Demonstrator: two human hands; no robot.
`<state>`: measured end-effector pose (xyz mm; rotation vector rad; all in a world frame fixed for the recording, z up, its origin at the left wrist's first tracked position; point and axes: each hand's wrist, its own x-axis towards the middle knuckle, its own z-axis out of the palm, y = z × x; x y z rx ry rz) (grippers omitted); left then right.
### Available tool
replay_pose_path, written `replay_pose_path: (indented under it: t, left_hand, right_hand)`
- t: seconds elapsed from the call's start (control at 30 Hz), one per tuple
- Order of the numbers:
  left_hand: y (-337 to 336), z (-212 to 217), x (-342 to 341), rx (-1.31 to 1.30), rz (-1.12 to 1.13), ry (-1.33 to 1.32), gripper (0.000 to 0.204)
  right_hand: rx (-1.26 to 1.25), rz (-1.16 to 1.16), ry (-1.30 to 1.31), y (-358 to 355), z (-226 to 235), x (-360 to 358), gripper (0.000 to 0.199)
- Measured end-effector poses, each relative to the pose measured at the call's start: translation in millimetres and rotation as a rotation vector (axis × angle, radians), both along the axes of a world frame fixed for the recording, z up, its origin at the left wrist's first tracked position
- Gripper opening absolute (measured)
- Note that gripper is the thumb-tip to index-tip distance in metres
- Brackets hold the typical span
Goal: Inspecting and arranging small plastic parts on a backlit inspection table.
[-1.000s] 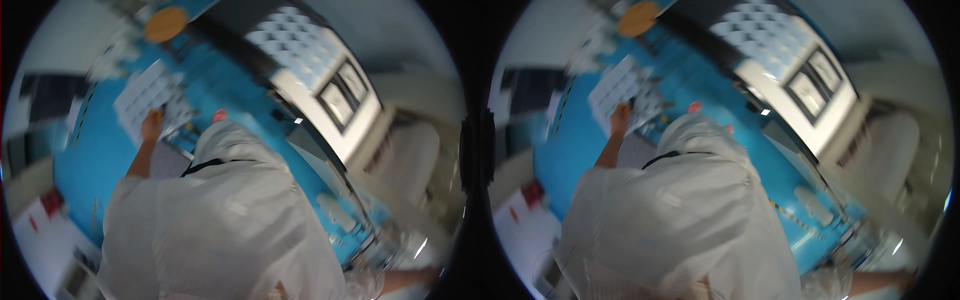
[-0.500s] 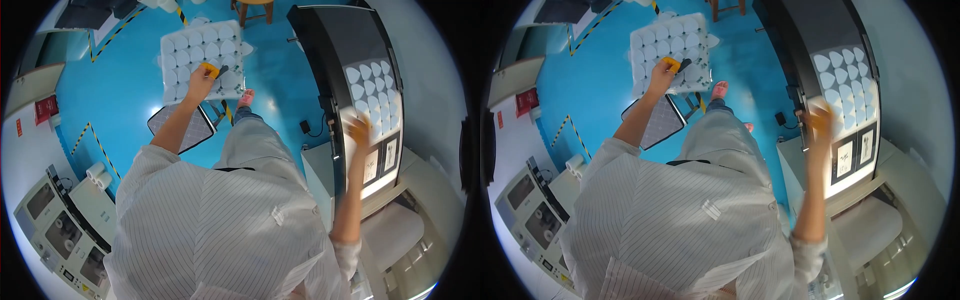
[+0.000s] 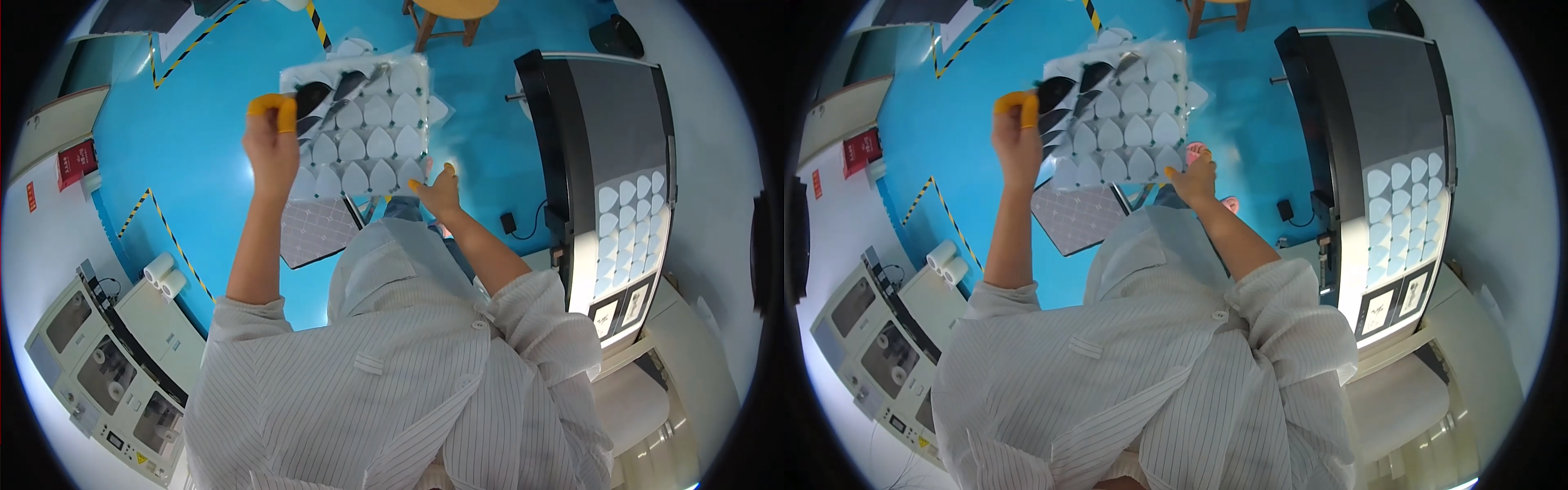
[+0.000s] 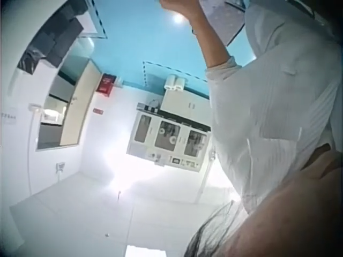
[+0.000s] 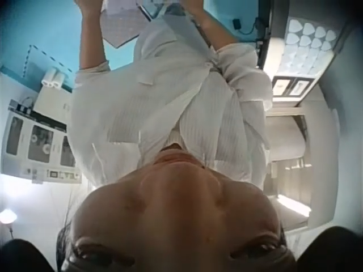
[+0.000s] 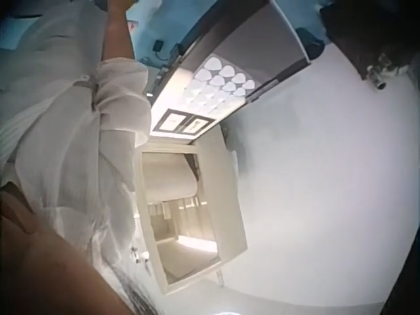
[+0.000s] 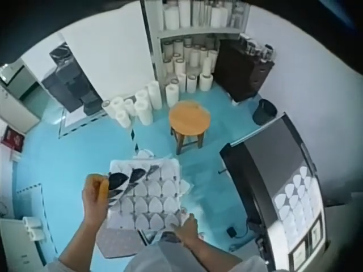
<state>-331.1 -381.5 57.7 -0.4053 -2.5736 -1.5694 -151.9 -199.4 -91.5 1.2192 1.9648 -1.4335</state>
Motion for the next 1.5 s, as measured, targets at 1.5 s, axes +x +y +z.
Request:
replay_pose_path:
  t: [1.5]
  left_hand:
    - [509,48,-40,-0.155,-0.967,-0.278,0.025]
  right_hand:
    - [-0.046,-1.207,0.593,321,122,131,0.012]
